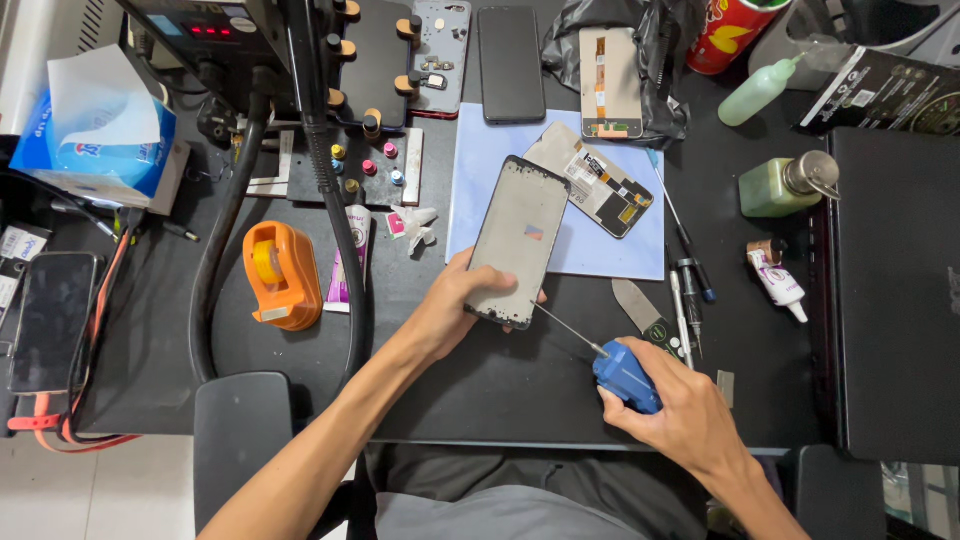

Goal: The person scrapes adhesive residue from the back of a smartphone casing using a white plastic tool. They then use a blue soldering iron to heat the edges of the casing to loosen the adhesive. Finally, they use a metal knife to pry and separate the casing components.

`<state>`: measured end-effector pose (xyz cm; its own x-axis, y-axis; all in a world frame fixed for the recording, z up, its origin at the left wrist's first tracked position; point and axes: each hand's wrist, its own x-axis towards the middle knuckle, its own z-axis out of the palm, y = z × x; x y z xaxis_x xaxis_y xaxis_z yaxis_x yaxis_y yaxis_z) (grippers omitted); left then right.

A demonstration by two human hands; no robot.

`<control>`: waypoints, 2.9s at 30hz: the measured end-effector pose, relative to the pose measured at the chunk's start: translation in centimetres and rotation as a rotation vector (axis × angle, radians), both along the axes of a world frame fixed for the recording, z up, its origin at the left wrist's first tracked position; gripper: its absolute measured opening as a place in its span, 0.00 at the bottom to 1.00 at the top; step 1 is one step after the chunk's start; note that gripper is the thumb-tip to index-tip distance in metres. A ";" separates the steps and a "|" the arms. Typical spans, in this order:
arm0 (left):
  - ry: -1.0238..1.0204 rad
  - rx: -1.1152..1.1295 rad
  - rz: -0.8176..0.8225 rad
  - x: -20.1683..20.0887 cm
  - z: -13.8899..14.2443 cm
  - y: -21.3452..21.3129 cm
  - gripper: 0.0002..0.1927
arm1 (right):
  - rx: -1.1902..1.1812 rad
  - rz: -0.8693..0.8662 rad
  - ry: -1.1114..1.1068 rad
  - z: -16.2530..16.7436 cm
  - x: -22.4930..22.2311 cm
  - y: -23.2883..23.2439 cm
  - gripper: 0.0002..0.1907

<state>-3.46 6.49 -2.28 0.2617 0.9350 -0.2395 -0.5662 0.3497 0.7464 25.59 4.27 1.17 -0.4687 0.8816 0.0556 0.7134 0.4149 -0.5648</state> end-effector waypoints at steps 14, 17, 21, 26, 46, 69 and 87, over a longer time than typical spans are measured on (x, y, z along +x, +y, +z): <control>0.029 0.009 0.018 -0.3 0.0 0.0 0.26 | -0.015 0.048 -0.009 0.1 0.0 0.1 0.29; 0.027 0.011 0.027 -0.3 -0.1 0.0 0.26 | -0.022 0.062 0.005 0.1 0.0 0.1 0.30; 0.020 -0.003 0.032 -0.3 0.0 0.0 0.26 | -0.068 0.039 -0.031 0.1 0.0 0.1 0.29; -0.055 -0.020 0.019 -0.3 0.2 0.1 0.26 | -0.001 0.043 0.037 0.0 0.3 0.2 0.30; -0.433 -0.044 -0.032 1.1 1.3 -0.5 0.38 | 0.028 -0.016 0.139 0.4 -0.3 -1.4 0.28; -0.305 0.005 0.022 0.3 1.6 -0.4 0.40 | 0.072 -0.008 0.141 0.9 -0.2 -1.1 0.28; -0.324 0.058 -0.014 0.3 1.8 -0.3 0.42 | 0.073 0.050 0.131 0.7 -0.5 -1.0 0.29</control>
